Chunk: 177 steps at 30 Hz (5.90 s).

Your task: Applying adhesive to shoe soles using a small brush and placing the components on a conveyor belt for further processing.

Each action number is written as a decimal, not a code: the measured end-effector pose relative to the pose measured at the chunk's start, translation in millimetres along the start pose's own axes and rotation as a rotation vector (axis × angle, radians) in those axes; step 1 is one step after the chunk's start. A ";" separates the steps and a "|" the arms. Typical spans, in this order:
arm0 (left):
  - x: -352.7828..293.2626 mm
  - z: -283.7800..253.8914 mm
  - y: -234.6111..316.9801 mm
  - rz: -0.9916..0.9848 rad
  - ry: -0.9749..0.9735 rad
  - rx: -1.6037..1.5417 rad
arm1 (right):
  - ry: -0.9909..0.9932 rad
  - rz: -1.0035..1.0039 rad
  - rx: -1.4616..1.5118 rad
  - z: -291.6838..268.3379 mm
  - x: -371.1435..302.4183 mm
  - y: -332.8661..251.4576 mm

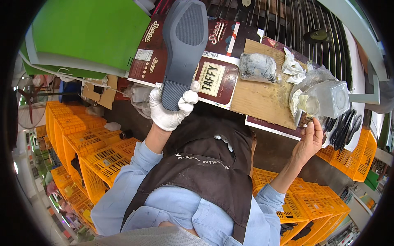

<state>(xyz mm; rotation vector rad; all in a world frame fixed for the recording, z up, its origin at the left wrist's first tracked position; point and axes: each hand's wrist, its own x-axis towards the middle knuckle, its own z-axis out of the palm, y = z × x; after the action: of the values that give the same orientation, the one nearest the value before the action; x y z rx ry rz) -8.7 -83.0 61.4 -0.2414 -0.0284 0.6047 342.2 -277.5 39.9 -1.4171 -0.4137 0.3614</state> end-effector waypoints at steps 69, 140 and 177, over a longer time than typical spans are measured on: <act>23.1 -39.2 68.1 0.472 1.119 2.881 | -0.032 -0.923 -0.879 -14.2 105.4 -118.2; 62.9 27.7 -14.1 0.761 0.243 2.646 | -0.925 0.977 2.104 117.9 -26.6 -50.7; 90.0 -32.7 -61.4 0.197 0.217 0.611 | -0.772 0.060 -0.277 142.4 -85.3 -44.1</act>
<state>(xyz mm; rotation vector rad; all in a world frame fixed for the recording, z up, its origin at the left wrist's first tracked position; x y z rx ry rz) 102.9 -87.9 39.9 0.2879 0.3889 0.7516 198.7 -199.8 93.4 -1.5228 -1.0805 0.9352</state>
